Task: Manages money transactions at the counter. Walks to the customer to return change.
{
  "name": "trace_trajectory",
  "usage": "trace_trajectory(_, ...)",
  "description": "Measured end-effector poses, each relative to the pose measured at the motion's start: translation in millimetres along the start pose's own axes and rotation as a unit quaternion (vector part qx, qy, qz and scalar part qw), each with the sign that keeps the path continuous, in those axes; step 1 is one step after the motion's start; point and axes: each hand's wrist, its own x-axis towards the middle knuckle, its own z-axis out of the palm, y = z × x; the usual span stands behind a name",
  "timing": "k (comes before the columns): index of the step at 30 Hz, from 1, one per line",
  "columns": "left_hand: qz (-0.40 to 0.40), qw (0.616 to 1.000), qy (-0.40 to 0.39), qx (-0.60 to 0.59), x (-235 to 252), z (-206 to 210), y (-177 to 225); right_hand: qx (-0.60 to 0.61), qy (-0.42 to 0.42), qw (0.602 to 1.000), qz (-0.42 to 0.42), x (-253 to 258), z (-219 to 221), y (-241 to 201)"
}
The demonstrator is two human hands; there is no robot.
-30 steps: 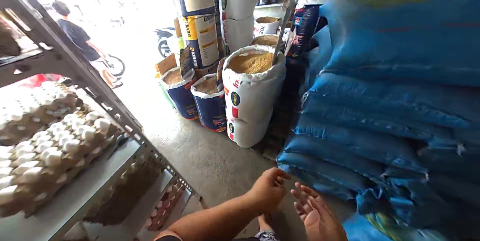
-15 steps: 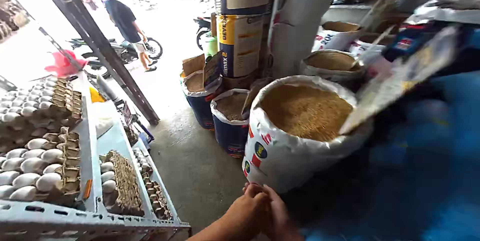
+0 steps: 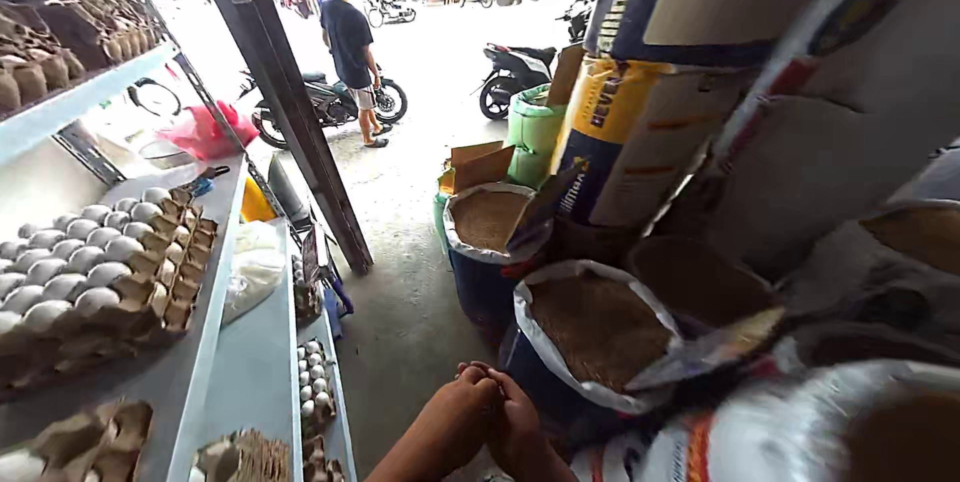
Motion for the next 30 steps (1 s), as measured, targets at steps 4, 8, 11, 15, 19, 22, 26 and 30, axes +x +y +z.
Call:
trace_trajectory(4, 0.006, 1.000, 0.020, -0.006, 54, -56, -46, -0.086, -0.023, 0.996, 0.002, 76, 45, -22)
trace_trajectory(8, 0.042, 0.994, 0.060, 0.079, 112, -107, -111, -0.174, -0.075, 0.980, 0.055, 174, 91, -41)
trace_trajectory(11, 0.017, 0.990, 0.104, 0.097, 156, -152, -166, -0.220, -0.126, 0.961, 0.108, 259, 137, -49)
trace_trajectory(15, -0.043, 0.980, 0.176, 0.085, 193, -225, -229, -0.242, -0.159, 0.939, 0.188, 355, 211, -49)
trace_trajectory(19, -0.063, 0.968, 0.240, 0.020, 213, -300, -278, -0.274, -0.230, 0.905, 0.229, 424, 280, -55)
trace_trajectory(22, -0.091, 0.951, 0.279, -0.099, 231, -337, -333, -0.255, -0.273, 0.892, 0.256, 486, 315, -45)
trace_trajectory(26, -0.150, 0.886, 0.260, -0.355, 278, -389, -408, -0.309, -0.291, 0.873, 0.242, 582, 353, -39)
trace_trajectory(30, -0.144, 0.834, 0.213, -0.488, 355, -470, -463, -0.328, -0.231, 0.901, 0.168, 658, 416, -64)
